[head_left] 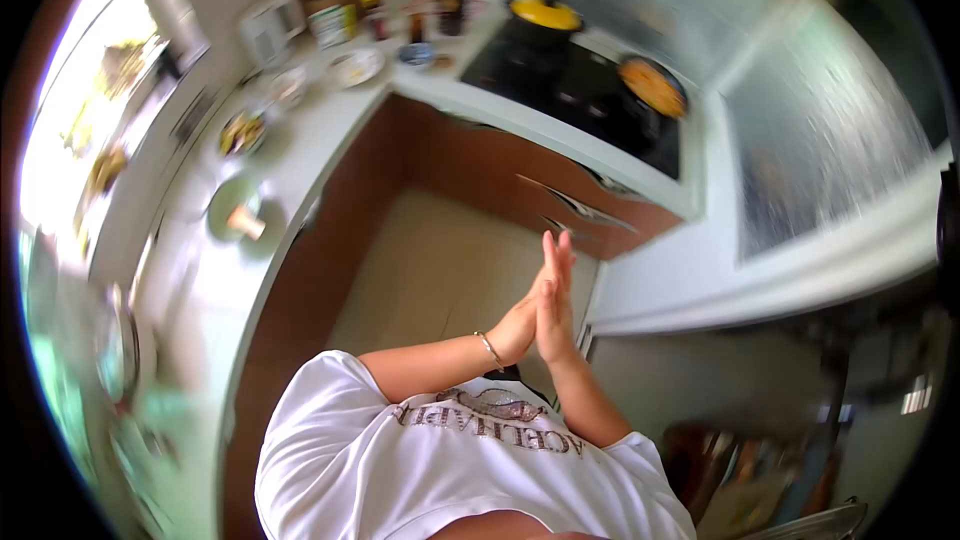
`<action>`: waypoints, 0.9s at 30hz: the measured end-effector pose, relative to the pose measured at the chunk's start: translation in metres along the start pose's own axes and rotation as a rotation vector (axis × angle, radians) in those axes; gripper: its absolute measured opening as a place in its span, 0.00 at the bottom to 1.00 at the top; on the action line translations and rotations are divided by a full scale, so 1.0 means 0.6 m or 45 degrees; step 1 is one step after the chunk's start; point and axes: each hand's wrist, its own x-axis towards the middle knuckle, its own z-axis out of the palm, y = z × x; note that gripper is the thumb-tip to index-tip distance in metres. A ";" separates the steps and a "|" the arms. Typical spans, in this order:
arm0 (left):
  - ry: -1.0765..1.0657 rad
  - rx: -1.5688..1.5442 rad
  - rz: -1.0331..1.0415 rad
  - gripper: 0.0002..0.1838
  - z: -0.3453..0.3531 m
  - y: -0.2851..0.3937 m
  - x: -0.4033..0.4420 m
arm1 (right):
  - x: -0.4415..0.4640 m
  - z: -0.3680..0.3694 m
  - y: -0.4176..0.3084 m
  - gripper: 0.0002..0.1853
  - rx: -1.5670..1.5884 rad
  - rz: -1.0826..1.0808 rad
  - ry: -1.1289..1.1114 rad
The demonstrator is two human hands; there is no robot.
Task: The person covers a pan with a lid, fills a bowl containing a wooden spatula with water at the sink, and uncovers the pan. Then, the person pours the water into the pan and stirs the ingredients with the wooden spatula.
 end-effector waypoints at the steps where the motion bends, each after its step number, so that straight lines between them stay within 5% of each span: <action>1: 0.080 -0.087 0.010 0.34 0.001 0.002 0.008 | 0.007 -0.002 0.017 0.36 0.028 -0.023 -0.135; 7: 0.721 -0.188 -0.024 0.23 -0.070 0.097 -0.037 | 0.008 0.080 0.046 0.38 0.309 -0.202 -1.019; 10: 1.060 -0.283 0.247 0.20 -0.081 0.135 -0.124 | -0.008 0.150 0.004 0.38 0.470 -0.234 -1.391; 13: 1.213 -0.067 0.427 0.21 -0.109 0.142 -0.271 | -0.079 0.231 -0.041 0.38 0.557 -0.238 -1.582; 17: 1.269 -0.141 0.829 0.21 -0.112 0.182 -0.516 | -0.198 0.331 -0.156 0.35 0.471 -0.742 -1.891; 23: 1.711 0.195 1.161 0.25 -0.052 0.200 -0.823 | -0.477 0.503 -0.298 0.41 0.775 -0.801 -2.140; 27: 2.342 0.644 1.283 0.27 -0.001 0.197 -1.011 | -0.647 0.577 -0.441 0.41 1.324 -0.512 -2.448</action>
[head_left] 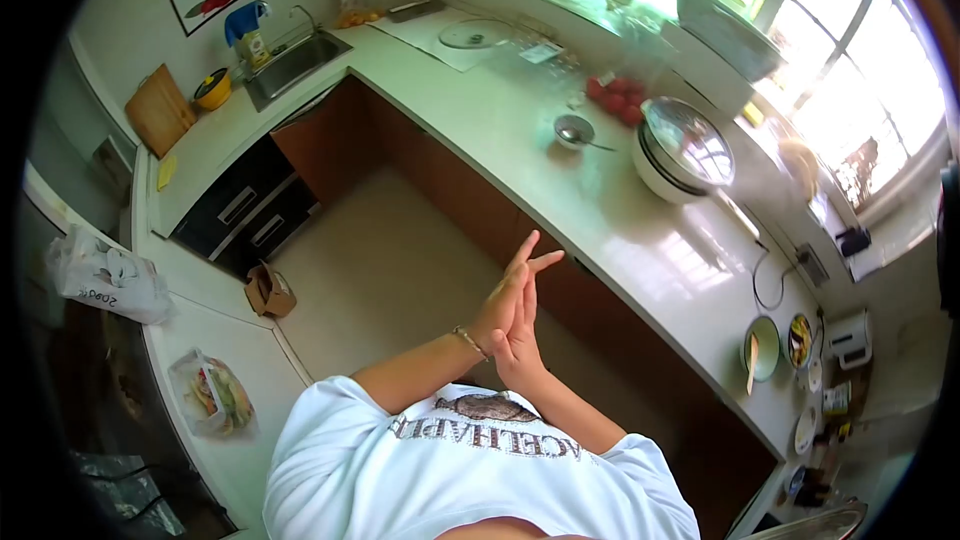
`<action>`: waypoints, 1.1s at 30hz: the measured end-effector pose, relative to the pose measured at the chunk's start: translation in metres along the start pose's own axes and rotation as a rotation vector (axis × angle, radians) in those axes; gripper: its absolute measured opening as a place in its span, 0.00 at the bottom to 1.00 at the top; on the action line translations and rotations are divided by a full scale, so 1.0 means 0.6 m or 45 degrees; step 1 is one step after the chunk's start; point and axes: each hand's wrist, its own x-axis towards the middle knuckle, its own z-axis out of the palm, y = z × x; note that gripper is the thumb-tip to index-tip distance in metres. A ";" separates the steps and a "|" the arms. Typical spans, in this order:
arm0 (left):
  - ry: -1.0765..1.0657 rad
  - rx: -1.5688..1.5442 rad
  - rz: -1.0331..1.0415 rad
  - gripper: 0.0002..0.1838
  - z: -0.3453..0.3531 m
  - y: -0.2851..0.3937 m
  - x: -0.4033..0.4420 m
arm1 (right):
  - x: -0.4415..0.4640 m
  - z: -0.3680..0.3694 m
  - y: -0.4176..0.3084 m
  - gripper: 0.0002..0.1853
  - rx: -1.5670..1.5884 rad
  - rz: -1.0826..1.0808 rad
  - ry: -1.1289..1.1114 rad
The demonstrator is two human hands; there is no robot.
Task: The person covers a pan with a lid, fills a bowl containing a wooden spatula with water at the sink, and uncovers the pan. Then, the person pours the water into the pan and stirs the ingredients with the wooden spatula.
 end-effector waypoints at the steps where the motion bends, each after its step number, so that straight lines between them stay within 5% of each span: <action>1: 0.130 0.149 0.046 0.28 -0.041 0.013 0.021 | 0.044 0.018 0.031 0.38 -0.089 -0.056 -0.043; 9: -0.238 -0.609 0.550 0.27 -0.207 -0.070 0.155 | 0.275 0.073 0.179 0.26 0.197 0.350 -0.249; 12: 0.389 0.090 -0.216 0.28 -0.271 -0.023 0.241 | 0.362 0.064 0.207 0.31 0.096 0.192 -0.378; 15: 0.376 0.244 0.057 0.31 -0.337 -0.048 0.348 | 0.472 0.031 0.242 0.33 -0.017 0.046 -0.508; 18: 0.488 0.045 -0.174 0.32 -0.367 0.019 0.478 | 0.593 0.030 0.295 0.33 0.024 -0.098 -0.494; 24: 0.762 -0.064 -0.293 0.37 -0.608 -0.046 0.744 | 0.770 -0.009 0.429 0.26 0.082 0.428 -0.477; 30: 0.830 -0.532 -0.796 0.34 -0.868 -0.145 1.083 | 0.825 -0.054 0.649 0.19 0.425 1.021 0.248; 33: 0.817 -0.638 -0.869 0.36 -0.978 -0.262 1.188 | 0.836 -0.038 0.639 0.17 0.452 1.238 0.566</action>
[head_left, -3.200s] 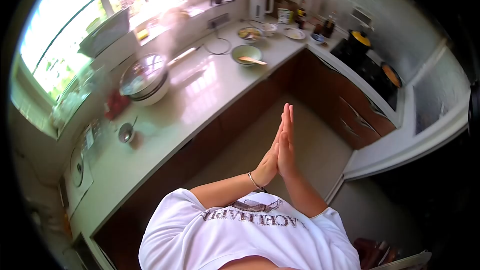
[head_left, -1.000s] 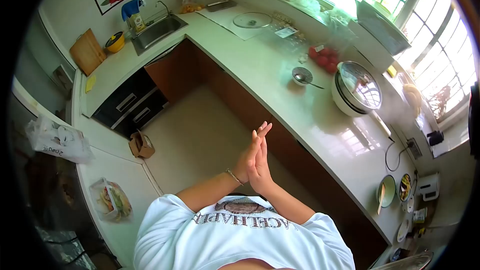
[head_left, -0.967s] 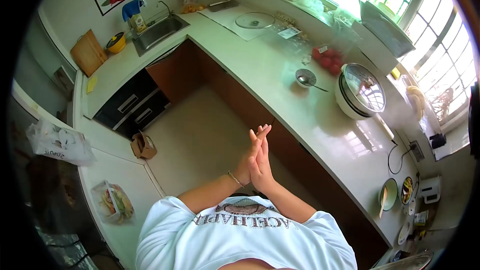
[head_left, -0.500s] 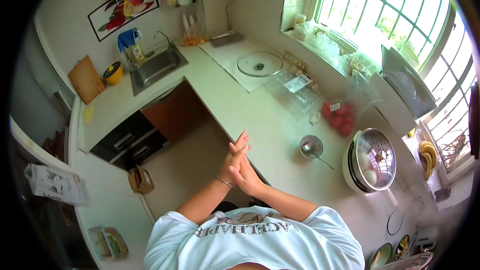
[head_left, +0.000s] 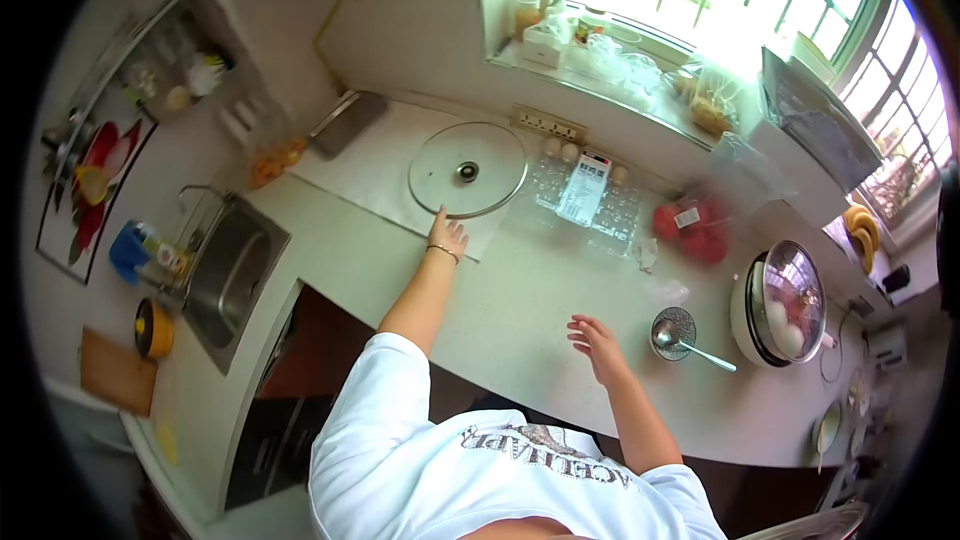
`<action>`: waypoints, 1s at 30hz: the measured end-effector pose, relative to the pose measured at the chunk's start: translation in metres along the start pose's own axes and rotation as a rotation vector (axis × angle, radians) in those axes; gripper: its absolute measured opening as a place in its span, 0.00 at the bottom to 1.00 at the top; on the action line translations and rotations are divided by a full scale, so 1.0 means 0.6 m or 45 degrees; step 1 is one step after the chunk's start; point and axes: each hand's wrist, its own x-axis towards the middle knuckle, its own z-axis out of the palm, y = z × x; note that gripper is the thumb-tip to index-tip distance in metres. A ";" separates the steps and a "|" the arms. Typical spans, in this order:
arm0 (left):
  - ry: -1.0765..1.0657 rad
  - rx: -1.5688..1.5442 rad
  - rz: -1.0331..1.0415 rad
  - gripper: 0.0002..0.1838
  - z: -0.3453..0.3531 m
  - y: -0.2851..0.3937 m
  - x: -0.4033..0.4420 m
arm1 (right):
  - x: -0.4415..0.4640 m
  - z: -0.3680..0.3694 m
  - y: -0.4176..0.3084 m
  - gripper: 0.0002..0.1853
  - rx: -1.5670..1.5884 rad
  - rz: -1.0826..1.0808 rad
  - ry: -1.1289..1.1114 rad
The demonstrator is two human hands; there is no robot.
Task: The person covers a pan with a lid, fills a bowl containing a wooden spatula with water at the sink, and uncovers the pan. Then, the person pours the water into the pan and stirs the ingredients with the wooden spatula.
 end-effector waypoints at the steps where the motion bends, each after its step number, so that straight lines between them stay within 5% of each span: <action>1: -0.127 -0.166 0.015 0.35 -0.009 0.006 0.056 | -0.002 0.012 -0.014 0.17 0.067 0.045 0.017; 12: -0.493 -0.262 0.101 0.41 -0.042 0.074 0.051 | 0.049 0.125 -0.009 0.14 0.023 0.130 0.151; 18: -0.670 -0.007 0.258 0.41 -0.059 0.129 -0.134 | 0.045 0.148 -0.004 0.15 -0.004 0.076 0.137; 20: -0.745 0.079 0.284 0.41 -0.055 0.145 -0.209 | 0.060 0.158 -0.033 0.18 0.077 -0.131 -0.013; 23: -0.872 0.136 0.270 0.43 -0.046 0.144 -0.295 | 0.039 0.193 -0.098 0.27 0.313 -0.298 -0.108; 25: -1.043 0.137 0.170 0.42 -0.043 0.121 -0.347 | 0.013 0.195 -0.117 0.35 1.019 -0.453 -0.402; 30: -1.261 0.151 -0.254 0.42 -0.022 -0.022 -0.495 | -0.172 0.130 -0.123 0.34 1.509 -0.694 -0.518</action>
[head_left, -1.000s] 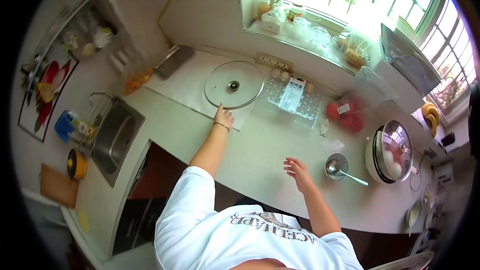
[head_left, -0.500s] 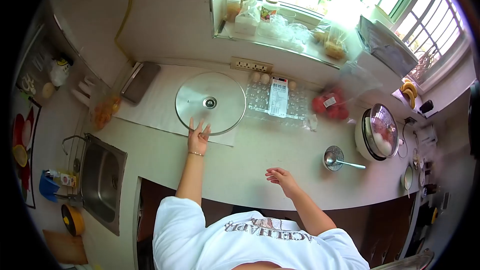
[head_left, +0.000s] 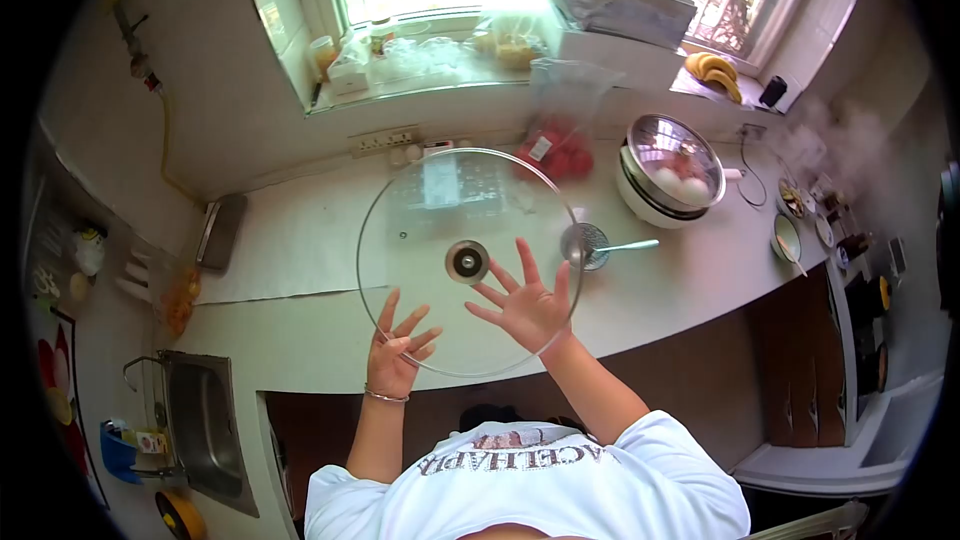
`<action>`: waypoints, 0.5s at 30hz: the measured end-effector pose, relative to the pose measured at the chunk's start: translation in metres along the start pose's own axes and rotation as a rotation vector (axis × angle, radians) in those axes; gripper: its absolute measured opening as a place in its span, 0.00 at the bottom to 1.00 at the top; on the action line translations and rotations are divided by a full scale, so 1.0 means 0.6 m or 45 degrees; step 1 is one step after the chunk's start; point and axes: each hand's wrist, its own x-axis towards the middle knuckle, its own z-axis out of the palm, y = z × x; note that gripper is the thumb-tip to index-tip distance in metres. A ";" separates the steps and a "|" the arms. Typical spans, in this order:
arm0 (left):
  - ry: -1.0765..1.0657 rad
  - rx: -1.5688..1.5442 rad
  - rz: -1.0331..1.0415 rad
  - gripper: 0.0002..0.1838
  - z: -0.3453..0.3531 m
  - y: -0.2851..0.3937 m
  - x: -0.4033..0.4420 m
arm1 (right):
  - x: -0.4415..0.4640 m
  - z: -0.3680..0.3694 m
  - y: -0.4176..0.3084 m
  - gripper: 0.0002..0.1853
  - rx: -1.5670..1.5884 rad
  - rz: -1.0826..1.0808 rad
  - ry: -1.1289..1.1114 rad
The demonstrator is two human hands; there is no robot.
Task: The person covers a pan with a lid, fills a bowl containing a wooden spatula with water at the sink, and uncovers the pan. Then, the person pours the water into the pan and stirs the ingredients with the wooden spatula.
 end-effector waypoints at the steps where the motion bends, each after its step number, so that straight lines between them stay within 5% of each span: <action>1: -0.028 0.002 -0.027 0.42 0.030 -0.041 -0.003 | -0.044 0.012 -0.028 0.32 0.059 -0.067 -0.019; 5: -0.333 -0.093 -0.333 0.40 0.159 -0.231 -0.024 | -0.247 0.019 -0.142 0.30 -0.399 -0.327 0.220; 8: -0.556 -0.262 -0.771 0.39 0.258 -0.394 -0.053 | -0.440 -0.008 -0.229 0.29 -0.503 -0.537 0.016; 11: -0.688 -0.252 -1.055 0.38 0.373 -0.553 -0.101 | -0.645 0.004 -0.297 0.25 -0.517 -1.128 0.429; 15: -0.828 -0.300 -1.430 0.37 0.494 -0.754 -0.166 | -0.888 0.037 -0.365 0.24 -0.534 -1.549 0.567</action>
